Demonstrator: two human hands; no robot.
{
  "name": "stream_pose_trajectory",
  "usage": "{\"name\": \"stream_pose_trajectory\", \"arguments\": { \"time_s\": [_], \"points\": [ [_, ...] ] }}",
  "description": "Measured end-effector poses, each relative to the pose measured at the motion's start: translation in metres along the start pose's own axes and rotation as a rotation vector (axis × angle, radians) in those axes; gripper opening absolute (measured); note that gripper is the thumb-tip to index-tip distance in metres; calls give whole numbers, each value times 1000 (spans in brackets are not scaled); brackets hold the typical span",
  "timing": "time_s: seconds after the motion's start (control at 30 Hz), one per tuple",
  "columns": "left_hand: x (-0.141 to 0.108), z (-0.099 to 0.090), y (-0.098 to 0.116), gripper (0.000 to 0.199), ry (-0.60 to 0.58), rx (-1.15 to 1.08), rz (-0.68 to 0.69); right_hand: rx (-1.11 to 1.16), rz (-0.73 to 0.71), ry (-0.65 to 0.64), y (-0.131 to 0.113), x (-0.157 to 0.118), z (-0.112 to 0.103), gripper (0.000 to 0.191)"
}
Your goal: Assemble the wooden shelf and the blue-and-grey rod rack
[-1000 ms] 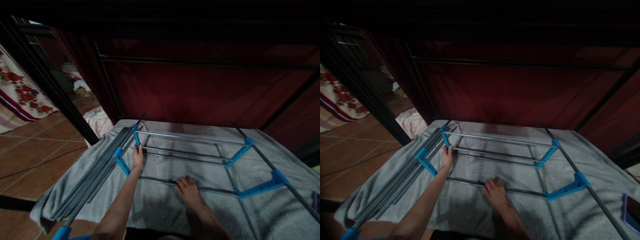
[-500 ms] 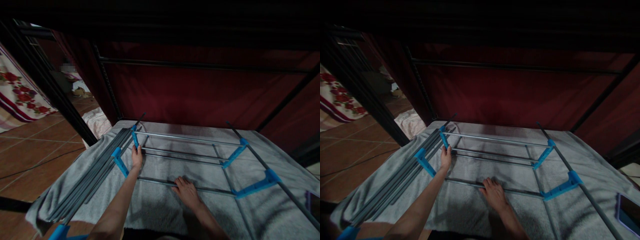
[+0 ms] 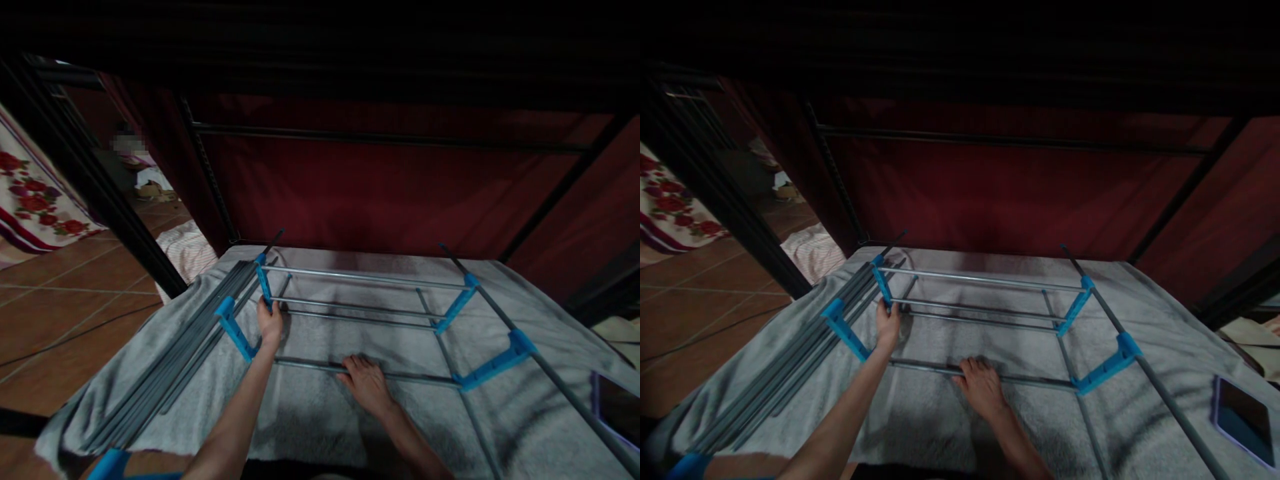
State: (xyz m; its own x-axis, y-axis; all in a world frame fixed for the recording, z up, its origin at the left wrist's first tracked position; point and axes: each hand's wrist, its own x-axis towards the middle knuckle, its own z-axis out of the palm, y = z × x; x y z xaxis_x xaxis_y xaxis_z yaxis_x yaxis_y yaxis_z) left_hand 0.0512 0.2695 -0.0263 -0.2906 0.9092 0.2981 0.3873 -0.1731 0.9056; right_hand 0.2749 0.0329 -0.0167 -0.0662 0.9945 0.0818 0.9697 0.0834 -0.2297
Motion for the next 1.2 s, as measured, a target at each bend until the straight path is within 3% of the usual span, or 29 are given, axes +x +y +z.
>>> {"name": "stream_pose_trajectory", "arguments": {
  "time_s": [0.2, 0.43, 0.53, 0.63, 0.73, 0.87, 1.0, 1.1, 1.2],
  "points": [
    [-17, -7, 3, 51, 36, 51, -23, 0, -9, 12, 1, 0, 1, 24],
    [-48, -12, 32, 35, -125, 35, 47, 3, -18, 27, 1, -1, 1, 21],
    [-59, -9, 71, 30, -216, -5, 156, 2, -16, 37, 0, -1, 1, 21],
    [-61, -7, 133, 28, -259, -68, 321, -16, -7, 38, 1, -1, 4, 21],
    [-53, -5, 197, 26, -231, -146, 475, -17, -12, 40, 2, -1, 6, 21],
    [-15, -2, 259, 23, -33, -173, 636, 16, -47, 56, 5, -2, 8, 21],
    [61, 2, 292, 32, 96, -68, 663, 27, -70, 82, 7, -3, 10, 24],
    [129, -5, 299, 38, 20, 124, 693, 16, -73, 94, 6, -4, 10, 26],
    [178, -33, 281, 31, -112, 358, 650, 14, -69, 91, 6, -5, 10, 25]
  ]
}}
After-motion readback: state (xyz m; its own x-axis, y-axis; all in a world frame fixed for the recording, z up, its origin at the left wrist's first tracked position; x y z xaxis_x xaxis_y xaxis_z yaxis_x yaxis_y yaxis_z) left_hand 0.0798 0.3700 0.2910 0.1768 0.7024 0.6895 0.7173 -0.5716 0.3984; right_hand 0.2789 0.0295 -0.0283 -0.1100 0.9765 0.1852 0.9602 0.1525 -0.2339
